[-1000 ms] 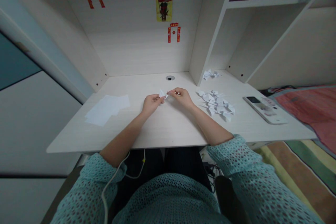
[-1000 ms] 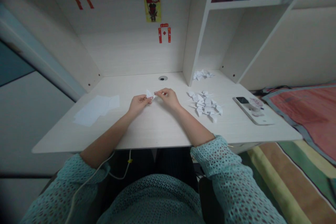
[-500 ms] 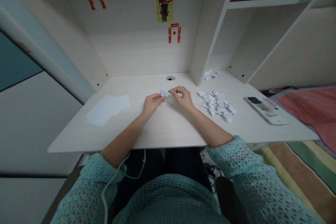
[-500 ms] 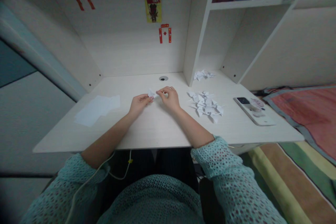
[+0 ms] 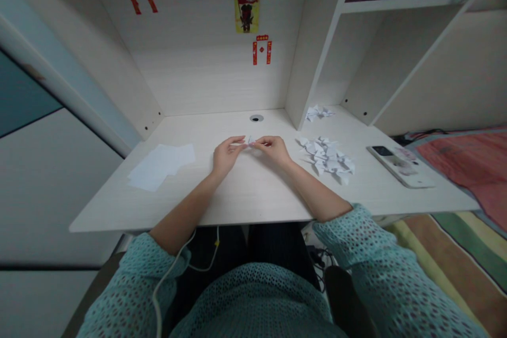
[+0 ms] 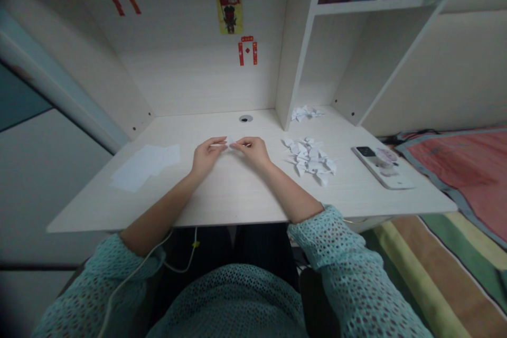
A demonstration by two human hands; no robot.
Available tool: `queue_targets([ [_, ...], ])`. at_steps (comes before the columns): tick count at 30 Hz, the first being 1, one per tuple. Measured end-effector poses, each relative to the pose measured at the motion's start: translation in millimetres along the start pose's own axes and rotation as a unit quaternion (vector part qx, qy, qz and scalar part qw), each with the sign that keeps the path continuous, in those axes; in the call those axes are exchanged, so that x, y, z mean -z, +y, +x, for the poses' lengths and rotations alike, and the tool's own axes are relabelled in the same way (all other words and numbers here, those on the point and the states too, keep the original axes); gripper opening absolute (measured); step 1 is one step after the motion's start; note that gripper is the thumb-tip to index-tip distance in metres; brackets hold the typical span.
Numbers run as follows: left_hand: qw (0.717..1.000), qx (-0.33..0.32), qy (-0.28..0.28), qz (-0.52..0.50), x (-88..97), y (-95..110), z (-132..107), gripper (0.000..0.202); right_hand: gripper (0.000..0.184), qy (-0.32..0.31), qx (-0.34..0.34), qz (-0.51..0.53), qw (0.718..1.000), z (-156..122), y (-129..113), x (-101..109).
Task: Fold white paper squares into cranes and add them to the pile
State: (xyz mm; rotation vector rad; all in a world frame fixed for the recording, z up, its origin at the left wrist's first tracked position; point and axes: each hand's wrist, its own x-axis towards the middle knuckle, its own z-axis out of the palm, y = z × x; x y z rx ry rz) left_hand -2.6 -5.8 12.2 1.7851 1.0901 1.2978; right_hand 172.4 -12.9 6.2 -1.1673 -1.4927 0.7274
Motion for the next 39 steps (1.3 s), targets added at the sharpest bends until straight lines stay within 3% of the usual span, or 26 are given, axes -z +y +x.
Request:
queue_targets([
  [4, 0.999, -0.022, 0.039, -0.030, 1.8, 3.2, 3.6, 0.027, 0.039, -0.041, -0.007, -0.019, 0.999, -3.3, 2.2, -2.6],
  [16, 0.997, 0.016, 0.029, -0.073, -3.7, 7.4, 0.0, 0.017, 0.038, -0.094, 0.032, -0.060, 0.993, -8.9, -4.4, -8.2],
  [21, 0.997, 0.021, 0.026, -0.072, -7.0, 2.2, -1.6, 0.017, 0.042, -0.072, 0.016, -0.131, 0.989, -10.8, -1.6, -8.3],
  [33, 0.989, 0.034, 0.099, -0.101, -11.0, -4.8, -1.7, 0.020, 0.044, -0.049, -0.027, -0.069, 0.996, -5.6, -1.5, -4.1],
  [39, 0.992, 0.025, 0.062, -0.109, -11.1, -2.7, -1.7, 0.024, 0.044, -0.063, -0.031, -0.036, 0.997, -4.6, 5.3, -6.0],
])
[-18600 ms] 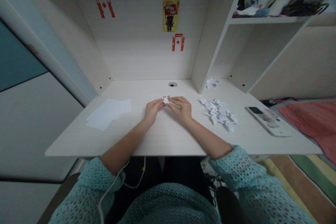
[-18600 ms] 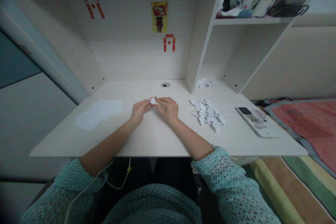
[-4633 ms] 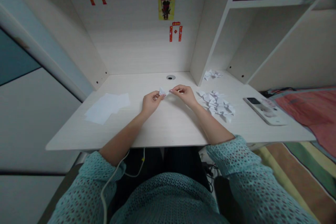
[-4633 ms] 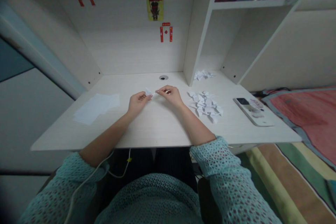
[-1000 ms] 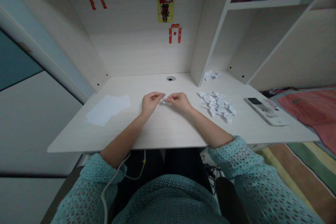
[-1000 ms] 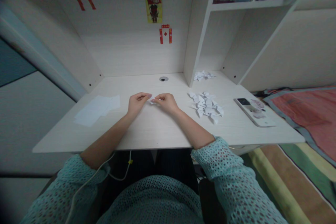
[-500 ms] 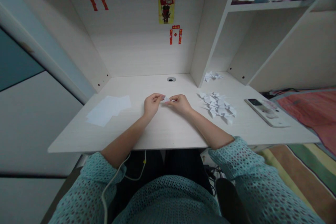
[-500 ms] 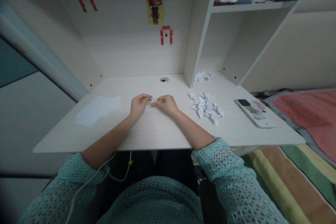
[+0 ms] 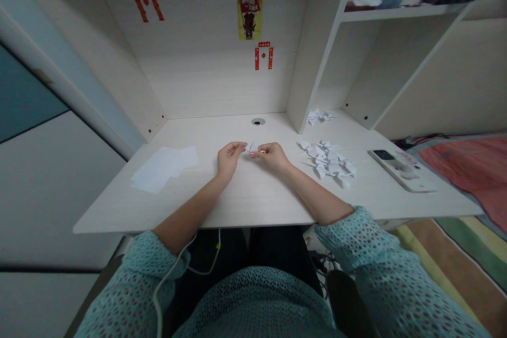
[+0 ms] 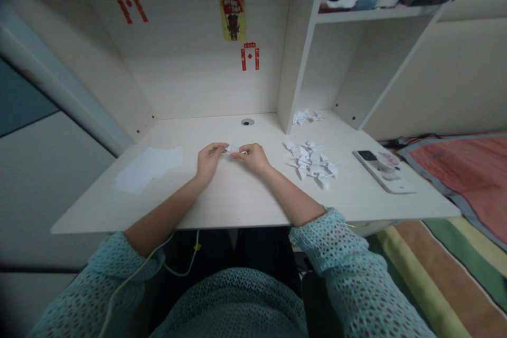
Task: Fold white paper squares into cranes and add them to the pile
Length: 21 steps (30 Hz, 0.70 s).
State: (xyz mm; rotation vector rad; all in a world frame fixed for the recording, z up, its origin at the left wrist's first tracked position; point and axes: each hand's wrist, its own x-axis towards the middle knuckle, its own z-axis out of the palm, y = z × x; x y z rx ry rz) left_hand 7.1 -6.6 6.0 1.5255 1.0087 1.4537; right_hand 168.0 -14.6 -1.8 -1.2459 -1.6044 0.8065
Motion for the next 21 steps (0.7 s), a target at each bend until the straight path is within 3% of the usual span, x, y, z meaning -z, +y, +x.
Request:
queue_targets([
  [6, 0.998, -0.025, -0.061, 0.014, 0.2, 3.4, 0.0, 0.018, 0.041, -0.033, -0.005, 0.087, 0.996, 1.2, 0.1, -0.6],
  [12, 0.997, -0.019, -0.062, 0.036, 3.3, 1.3, 3.0, 0.016, 0.040, -0.069, -0.001, 0.100, 0.993, -0.4, -3.3, 1.0],
  [21, 0.999, 0.004, -0.046, 0.021, 4.0, 4.5, 2.6, 0.015, 0.047, -0.069, -0.004, 0.085, 0.994, 0.0, -4.6, 1.3],
])
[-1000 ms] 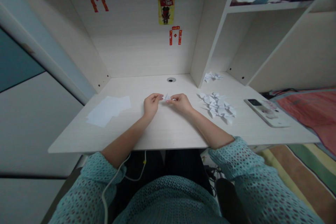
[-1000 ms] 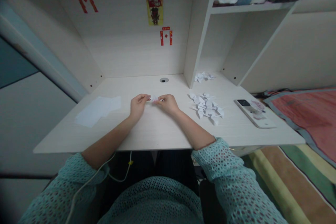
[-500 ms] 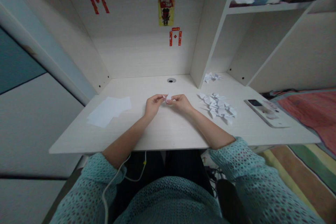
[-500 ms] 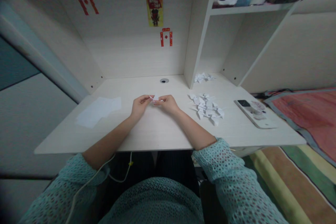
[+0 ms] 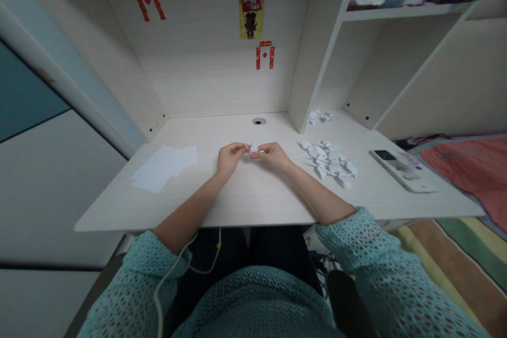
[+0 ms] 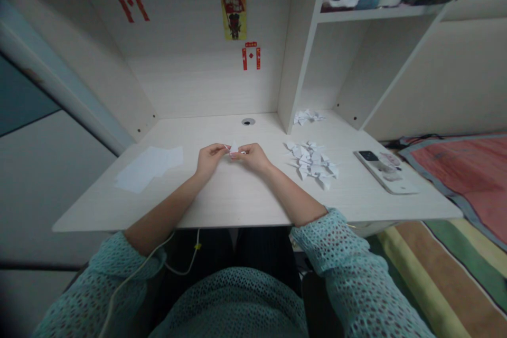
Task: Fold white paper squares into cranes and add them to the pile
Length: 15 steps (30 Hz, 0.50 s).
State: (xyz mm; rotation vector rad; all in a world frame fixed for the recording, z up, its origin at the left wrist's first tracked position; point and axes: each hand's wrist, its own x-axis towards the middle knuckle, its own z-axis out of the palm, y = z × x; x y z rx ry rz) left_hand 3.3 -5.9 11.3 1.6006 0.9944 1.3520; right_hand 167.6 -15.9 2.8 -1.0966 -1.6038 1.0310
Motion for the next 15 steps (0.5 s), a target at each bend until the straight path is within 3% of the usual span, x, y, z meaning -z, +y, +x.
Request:
queue_targets([
  [15, 0.996, -0.038, 0.073, 0.032, -6.3, 3.4, -10.0, 0.012, 0.046, 0.043, 0.009, -0.055, 0.998, 1.4, 1.1, 0.1],
])
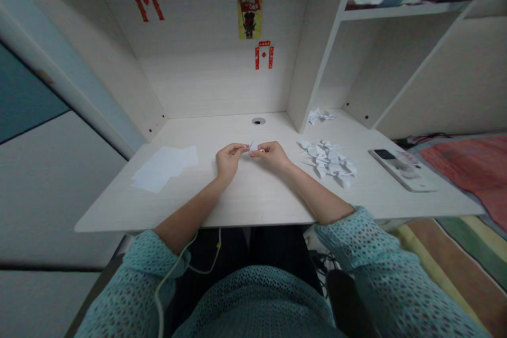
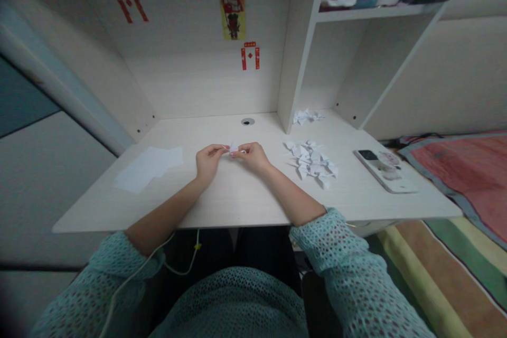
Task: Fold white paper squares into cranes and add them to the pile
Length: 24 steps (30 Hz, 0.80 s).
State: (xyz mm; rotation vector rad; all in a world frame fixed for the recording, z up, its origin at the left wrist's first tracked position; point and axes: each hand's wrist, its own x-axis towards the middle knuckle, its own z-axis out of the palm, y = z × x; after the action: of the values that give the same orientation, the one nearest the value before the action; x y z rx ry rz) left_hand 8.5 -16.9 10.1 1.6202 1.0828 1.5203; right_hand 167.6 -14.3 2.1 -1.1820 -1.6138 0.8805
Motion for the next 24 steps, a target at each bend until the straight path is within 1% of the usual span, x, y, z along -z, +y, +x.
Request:
queue_targets([
  [4, 0.999, -0.005, 0.004, 0.034, 1.2, 2.6, -1.4, 0.013, 0.044, 0.000, 0.004, -0.011, 1.000, 1.1, 1.8, 1.3],
  [6, 0.998, -0.024, -0.001, 0.065, 3.3, 5.2, -2.7, 0.013, 0.044, -0.001, 0.000, -0.005, 1.000, 1.5, 2.4, 1.9],
  [9, 0.992, -0.063, -0.014, 0.106, 7.4, 9.7, -4.2, 0.011, 0.043, -0.013, -0.001, 0.033, 0.999, 1.6, 3.1, 1.7],
  [13, 0.988, -0.093, -0.023, 0.121, 9.6, 12.4, -5.2, 0.007, 0.042, -0.034, -0.008, 0.067, 0.997, 1.7, 3.8, 0.4],
  [17, 0.995, -0.069, -0.017, 0.072, 6.2, 8.4, -4.0, 0.011, 0.043, -0.028, -0.011, 0.062, 0.998, 2.4, 3.1, 0.8],
  [21, 1.000, -0.010, 0.000, 0.000, 1.1, 0.6, 0.5, 0.013, 0.043, -0.026, 0.002, 0.043, 0.999, 2.7, 2.9, 1.6],
  [24, 0.998, 0.031, 0.014, -0.048, -1.5, -3.9, 3.1, 0.014, 0.044, -0.016, 0.015, -0.004, 1.000, 2.8, 4.1, 1.9],
])
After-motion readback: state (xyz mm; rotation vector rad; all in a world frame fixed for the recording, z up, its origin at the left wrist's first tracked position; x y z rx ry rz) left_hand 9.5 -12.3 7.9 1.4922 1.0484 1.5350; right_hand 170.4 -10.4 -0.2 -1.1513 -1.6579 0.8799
